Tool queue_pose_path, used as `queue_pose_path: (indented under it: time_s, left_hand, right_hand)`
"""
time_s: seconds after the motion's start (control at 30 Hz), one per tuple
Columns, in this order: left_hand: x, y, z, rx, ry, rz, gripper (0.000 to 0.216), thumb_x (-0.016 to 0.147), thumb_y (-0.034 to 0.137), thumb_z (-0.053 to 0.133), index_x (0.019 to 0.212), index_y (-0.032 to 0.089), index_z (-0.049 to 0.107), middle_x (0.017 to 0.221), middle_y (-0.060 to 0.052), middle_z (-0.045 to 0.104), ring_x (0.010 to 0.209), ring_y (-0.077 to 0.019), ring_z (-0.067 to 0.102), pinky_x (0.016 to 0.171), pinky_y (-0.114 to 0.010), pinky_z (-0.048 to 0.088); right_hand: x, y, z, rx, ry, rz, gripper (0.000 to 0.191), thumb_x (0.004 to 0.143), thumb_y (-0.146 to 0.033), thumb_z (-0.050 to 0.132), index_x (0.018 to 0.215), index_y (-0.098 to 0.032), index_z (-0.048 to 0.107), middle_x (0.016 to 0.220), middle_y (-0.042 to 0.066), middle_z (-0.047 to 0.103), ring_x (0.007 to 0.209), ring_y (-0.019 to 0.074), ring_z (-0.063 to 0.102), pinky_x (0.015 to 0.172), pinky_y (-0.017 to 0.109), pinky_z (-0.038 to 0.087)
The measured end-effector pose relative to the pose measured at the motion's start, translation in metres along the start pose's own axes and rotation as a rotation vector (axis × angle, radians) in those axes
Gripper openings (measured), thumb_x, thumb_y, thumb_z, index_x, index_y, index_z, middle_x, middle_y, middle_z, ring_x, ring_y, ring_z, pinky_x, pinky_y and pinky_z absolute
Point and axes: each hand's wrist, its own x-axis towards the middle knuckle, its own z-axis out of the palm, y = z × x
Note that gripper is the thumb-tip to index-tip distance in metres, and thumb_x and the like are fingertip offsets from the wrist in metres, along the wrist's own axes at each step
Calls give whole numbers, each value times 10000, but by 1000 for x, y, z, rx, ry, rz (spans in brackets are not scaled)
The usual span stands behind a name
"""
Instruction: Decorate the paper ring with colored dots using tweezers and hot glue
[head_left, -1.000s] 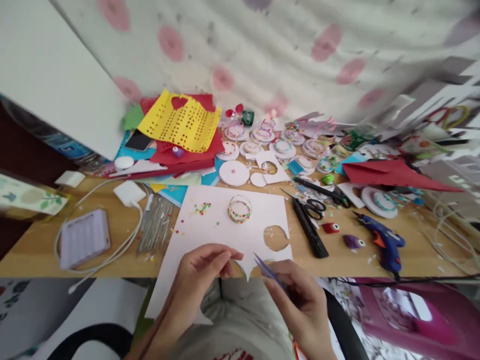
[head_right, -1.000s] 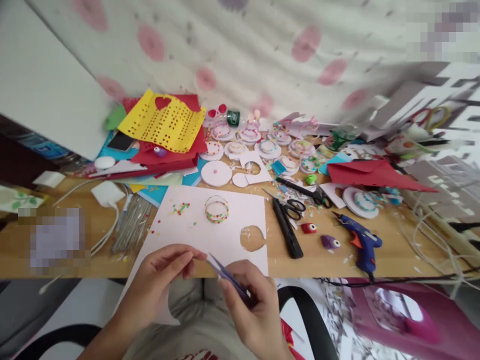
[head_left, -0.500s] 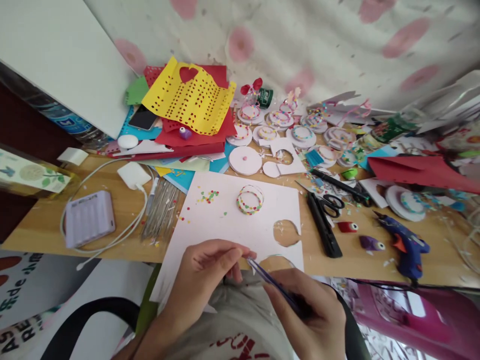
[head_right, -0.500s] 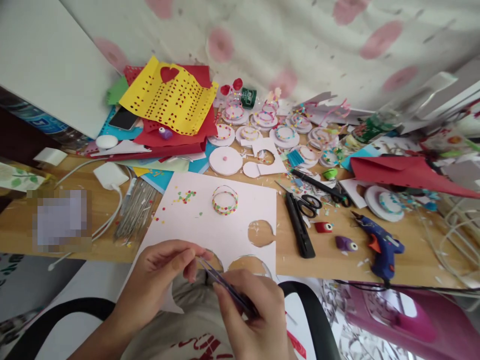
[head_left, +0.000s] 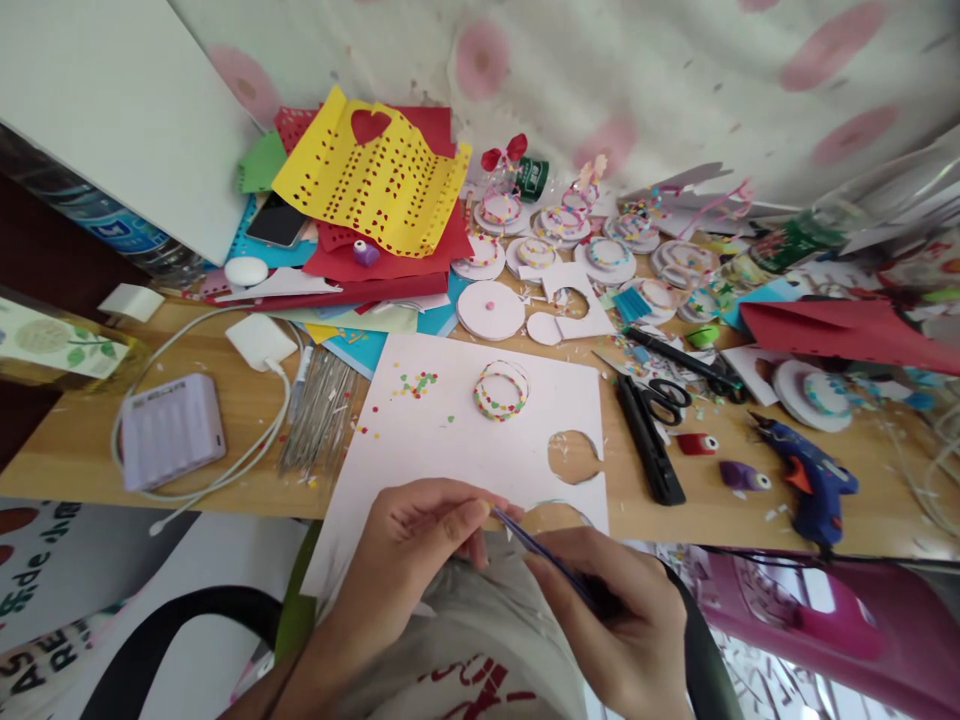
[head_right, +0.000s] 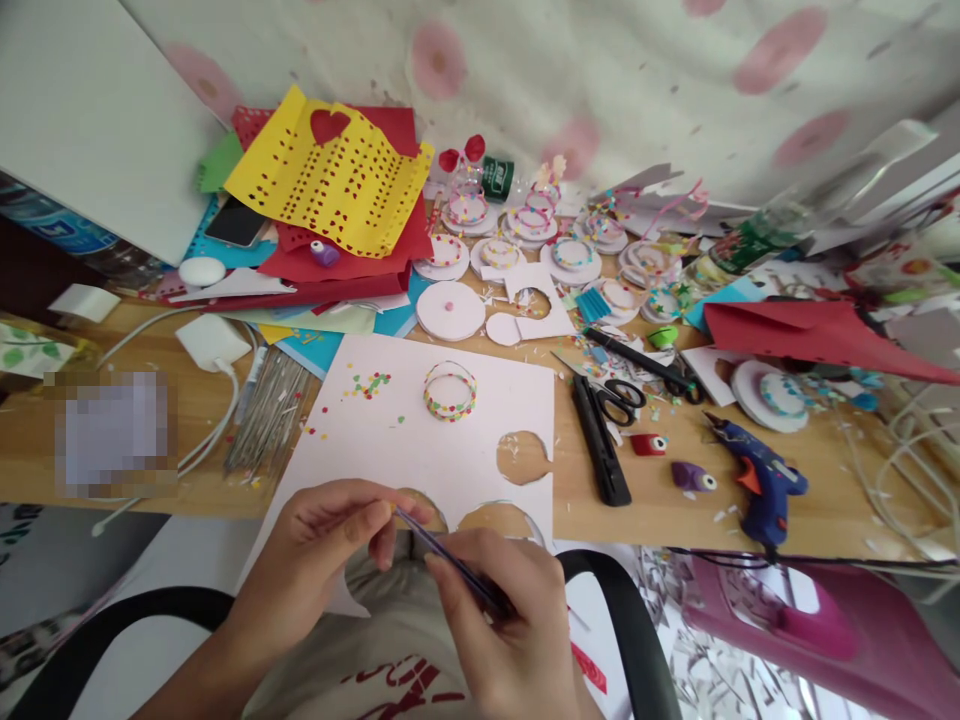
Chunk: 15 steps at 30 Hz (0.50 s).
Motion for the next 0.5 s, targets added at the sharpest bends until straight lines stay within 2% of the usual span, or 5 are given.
queue_pose_path:
  time_s: [0.13,0.23,0.33,0.43,0.5]
  left_hand:
    - [0,-1,-3,-25,-8,-7,205,874,409,694,876,243,814,681,-13,716,575,-116,569,637,-252,478]
    - [-1,-3,1,-10,-30,21,257,877,449,679,954,240,806,841,-51,765,633,-139,601,666,-273,501]
    - [-3,-8,11,50,-25,92,261,852,440,704,968,226,797,1015,-86,761,822,-203,668,735,-298,527]
    - [-4,-11,23,147,69,197,212,890,370,663,823,199,771,924,-71,747,887,-213,678,799,-295,521]
    - [-3,-11,25,203,136,239,231,920,339,617,785,189,729,858,-53,727,843,-193,673,790,-278,514]
  right_hand:
    - [1,1,0,58,-1,29,149,873,-254,645,738,-200,679,606,-4,670,486,118,569,460,226,425]
    - [-2,3,5,114,61,46,153,861,-245,656,716,-200,674,583,-11,646,473,109,547,453,216,419]
    - [-7,4,18,165,107,75,135,861,-222,650,730,-199,668,587,-15,628,473,103,530,463,212,425]
    - [-13,5,32,212,119,85,139,892,-227,603,759,-199,631,578,-25,583,469,98,501,448,204,404]
    - [-15,9,31,195,55,73,125,916,-272,565,847,-205,646,624,-17,598,517,113,537,482,214,429]
